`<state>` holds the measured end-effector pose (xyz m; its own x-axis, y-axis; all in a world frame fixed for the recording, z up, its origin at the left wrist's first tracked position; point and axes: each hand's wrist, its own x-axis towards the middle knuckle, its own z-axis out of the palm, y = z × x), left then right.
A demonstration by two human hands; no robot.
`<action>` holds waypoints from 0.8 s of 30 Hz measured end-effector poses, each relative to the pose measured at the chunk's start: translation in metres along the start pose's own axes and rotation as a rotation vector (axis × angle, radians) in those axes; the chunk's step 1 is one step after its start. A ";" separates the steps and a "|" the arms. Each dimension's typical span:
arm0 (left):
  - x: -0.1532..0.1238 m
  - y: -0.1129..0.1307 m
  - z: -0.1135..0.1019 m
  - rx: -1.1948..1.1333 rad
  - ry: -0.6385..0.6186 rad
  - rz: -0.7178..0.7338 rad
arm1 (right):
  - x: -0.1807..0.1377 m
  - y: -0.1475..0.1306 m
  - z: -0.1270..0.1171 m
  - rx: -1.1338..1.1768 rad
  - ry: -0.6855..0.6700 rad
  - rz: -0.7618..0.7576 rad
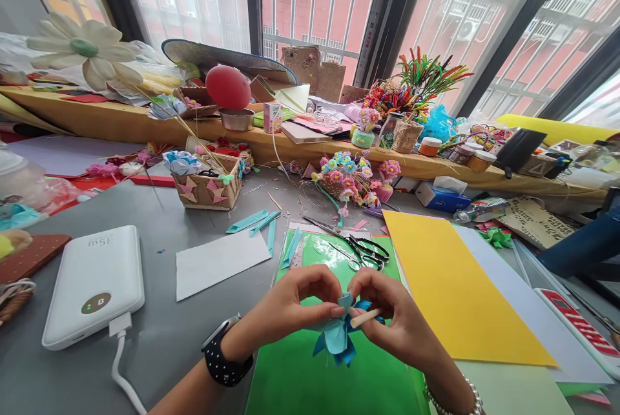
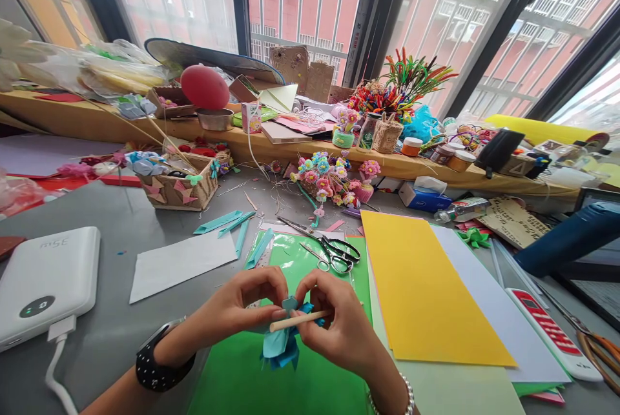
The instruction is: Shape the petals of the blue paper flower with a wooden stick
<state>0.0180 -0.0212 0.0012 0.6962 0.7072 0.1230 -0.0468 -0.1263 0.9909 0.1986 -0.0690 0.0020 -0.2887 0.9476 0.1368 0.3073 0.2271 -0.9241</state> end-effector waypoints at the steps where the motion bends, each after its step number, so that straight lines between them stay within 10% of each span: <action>1: 0.000 0.000 0.000 0.001 -0.002 0.001 | 0.000 0.000 0.000 -0.002 0.001 0.000; 24: -0.006 0.003 0.003 0.194 0.060 0.182 | -0.001 0.002 0.006 -0.131 0.125 -0.208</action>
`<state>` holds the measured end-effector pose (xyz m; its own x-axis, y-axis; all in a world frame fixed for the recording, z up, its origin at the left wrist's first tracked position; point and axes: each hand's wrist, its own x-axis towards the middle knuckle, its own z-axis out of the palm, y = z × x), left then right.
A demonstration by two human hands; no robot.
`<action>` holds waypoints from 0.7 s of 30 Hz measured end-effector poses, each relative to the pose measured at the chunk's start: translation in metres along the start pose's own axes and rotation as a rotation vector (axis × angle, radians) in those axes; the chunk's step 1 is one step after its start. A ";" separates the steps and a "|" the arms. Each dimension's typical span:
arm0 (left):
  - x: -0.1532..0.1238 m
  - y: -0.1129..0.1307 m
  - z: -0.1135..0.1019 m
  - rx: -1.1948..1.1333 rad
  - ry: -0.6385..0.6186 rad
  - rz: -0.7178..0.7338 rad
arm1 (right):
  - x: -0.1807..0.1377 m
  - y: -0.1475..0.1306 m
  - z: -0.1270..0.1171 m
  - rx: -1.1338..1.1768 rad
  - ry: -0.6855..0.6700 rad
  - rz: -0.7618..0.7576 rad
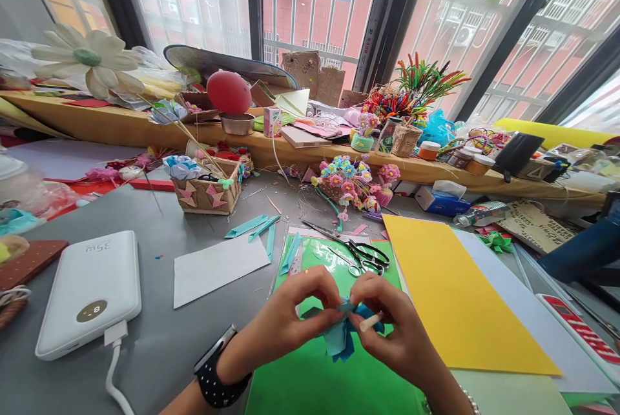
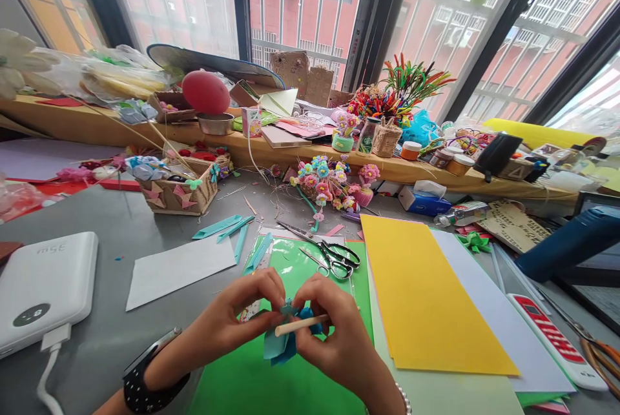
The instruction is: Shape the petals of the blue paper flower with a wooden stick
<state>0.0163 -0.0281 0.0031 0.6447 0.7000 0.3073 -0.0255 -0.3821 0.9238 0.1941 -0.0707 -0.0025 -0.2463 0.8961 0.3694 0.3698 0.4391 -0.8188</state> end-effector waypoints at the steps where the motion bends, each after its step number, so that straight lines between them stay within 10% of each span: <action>1: -0.001 0.000 0.000 0.032 0.010 0.026 | 0.000 0.000 0.000 -0.002 0.006 -0.033; 9: -0.002 0.000 -0.004 0.177 0.009 0.078 | 0.001 -0.003 -0.005 -0.072 0.015 -0.178; 21: 0.004 -0.002 -0.003 -0.053 -0.023 -0.166 | 0.005 0.003 -0.008 -0.037 -0.066 0.131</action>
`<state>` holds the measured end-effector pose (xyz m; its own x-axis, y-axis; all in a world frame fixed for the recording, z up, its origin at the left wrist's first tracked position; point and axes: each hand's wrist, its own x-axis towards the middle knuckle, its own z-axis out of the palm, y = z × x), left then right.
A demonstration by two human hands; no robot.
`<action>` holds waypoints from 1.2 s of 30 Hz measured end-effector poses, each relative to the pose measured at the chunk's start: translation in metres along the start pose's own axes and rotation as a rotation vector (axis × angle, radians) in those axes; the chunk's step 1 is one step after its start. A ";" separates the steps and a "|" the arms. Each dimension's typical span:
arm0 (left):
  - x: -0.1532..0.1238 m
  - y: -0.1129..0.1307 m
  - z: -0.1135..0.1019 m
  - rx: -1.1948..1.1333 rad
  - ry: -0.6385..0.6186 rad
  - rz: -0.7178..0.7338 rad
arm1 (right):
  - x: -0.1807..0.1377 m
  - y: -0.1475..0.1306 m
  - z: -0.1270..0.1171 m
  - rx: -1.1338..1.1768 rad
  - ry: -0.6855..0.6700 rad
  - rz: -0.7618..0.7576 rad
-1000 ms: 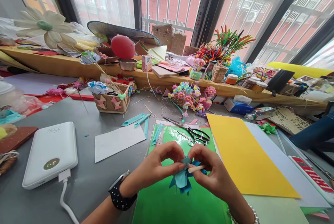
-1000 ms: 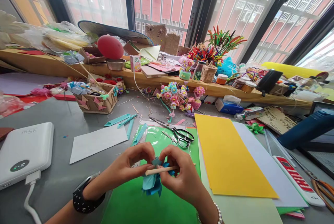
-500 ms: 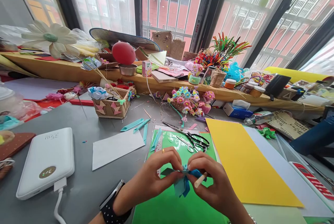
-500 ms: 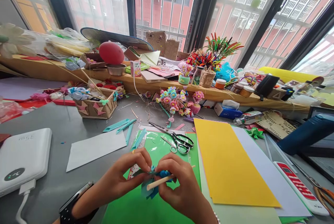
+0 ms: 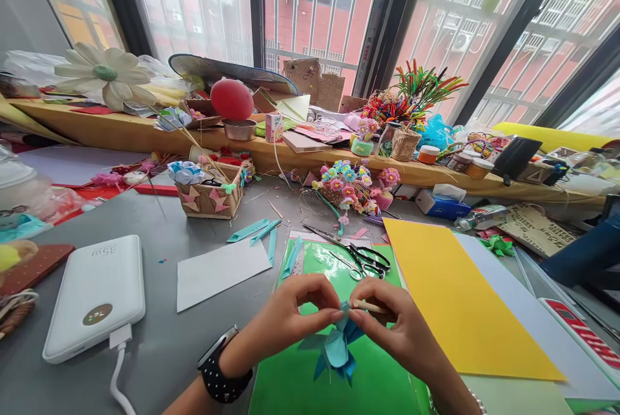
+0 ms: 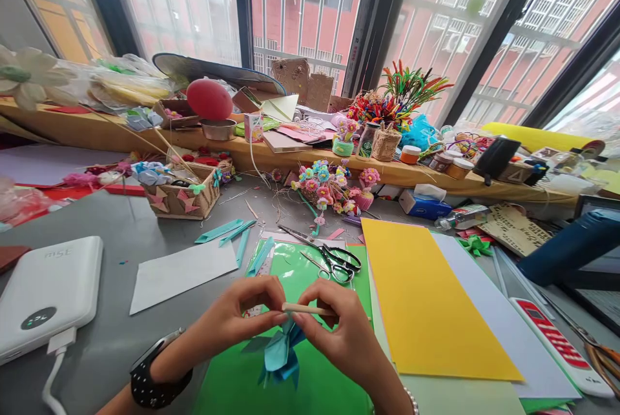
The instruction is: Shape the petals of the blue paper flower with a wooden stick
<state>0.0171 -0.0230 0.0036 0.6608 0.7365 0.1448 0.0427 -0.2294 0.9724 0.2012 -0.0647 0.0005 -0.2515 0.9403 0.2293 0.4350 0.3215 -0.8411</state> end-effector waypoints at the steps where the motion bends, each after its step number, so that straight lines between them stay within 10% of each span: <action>1: 0.000 0.000 0.000 -0.029 -0.010 -0.012 | 0.000 0.000 0.000 0.005 -0.003 0.015; 36: 0.000 0.003 0.000 0.032 0.007 -0.017 | 0.000 -0.002 0.002 0.076 -0.020 0.047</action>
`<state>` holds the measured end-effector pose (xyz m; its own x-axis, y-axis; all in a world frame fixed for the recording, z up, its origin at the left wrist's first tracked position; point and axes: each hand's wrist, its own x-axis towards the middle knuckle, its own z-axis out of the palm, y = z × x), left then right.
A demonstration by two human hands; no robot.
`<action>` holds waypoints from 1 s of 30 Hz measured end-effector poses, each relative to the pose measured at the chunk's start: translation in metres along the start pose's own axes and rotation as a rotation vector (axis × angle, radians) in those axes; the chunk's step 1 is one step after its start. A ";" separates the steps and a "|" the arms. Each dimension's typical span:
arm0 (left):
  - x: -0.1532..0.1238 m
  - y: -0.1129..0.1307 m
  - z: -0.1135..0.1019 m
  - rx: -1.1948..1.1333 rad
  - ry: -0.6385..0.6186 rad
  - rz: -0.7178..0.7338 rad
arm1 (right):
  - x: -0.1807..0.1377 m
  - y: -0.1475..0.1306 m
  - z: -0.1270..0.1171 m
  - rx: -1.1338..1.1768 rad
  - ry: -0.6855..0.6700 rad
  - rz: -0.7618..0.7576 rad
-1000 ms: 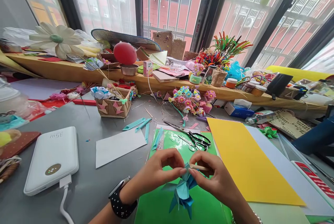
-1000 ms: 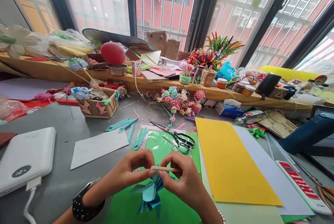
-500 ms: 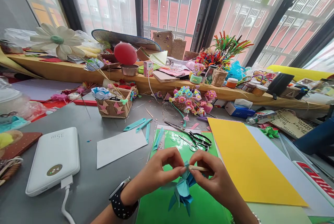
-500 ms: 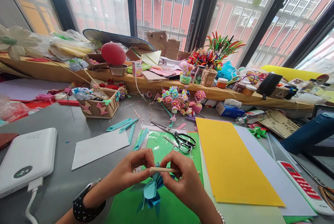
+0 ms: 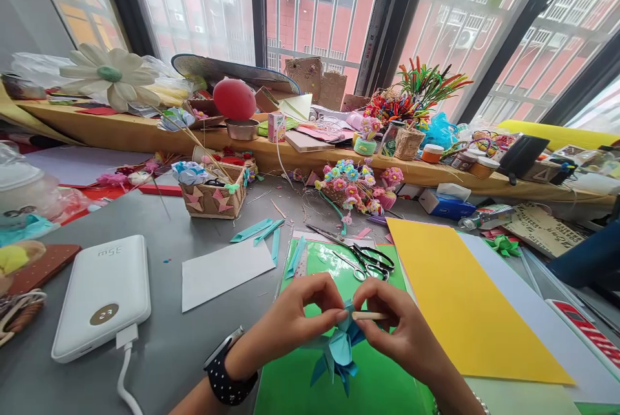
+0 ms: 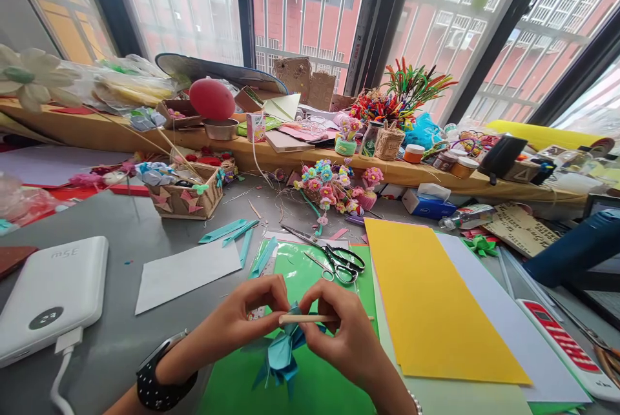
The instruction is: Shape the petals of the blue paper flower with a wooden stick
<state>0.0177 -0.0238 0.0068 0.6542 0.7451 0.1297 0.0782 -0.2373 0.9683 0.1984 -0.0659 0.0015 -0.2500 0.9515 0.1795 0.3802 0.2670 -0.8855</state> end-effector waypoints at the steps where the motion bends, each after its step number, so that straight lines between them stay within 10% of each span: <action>1: 0.000 0.000 0.000 0.015 0.007 0.001 | 0.000 0.001 0.001 -0.002 0.006 -0.001; 30: 0.004 -0.010 -0.004 -0.134 0.026 -0.032 | 0.000 0.006 0.005 -0.119 0.067 -0.085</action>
<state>0.0168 -0.0164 -0.0015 0.6333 0.7672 0.1018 -0.0035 -0.1287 0.9917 0.1961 -0.0652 -0.0058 -0.2269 0.9317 0.2837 0.4638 0.3595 -0.8097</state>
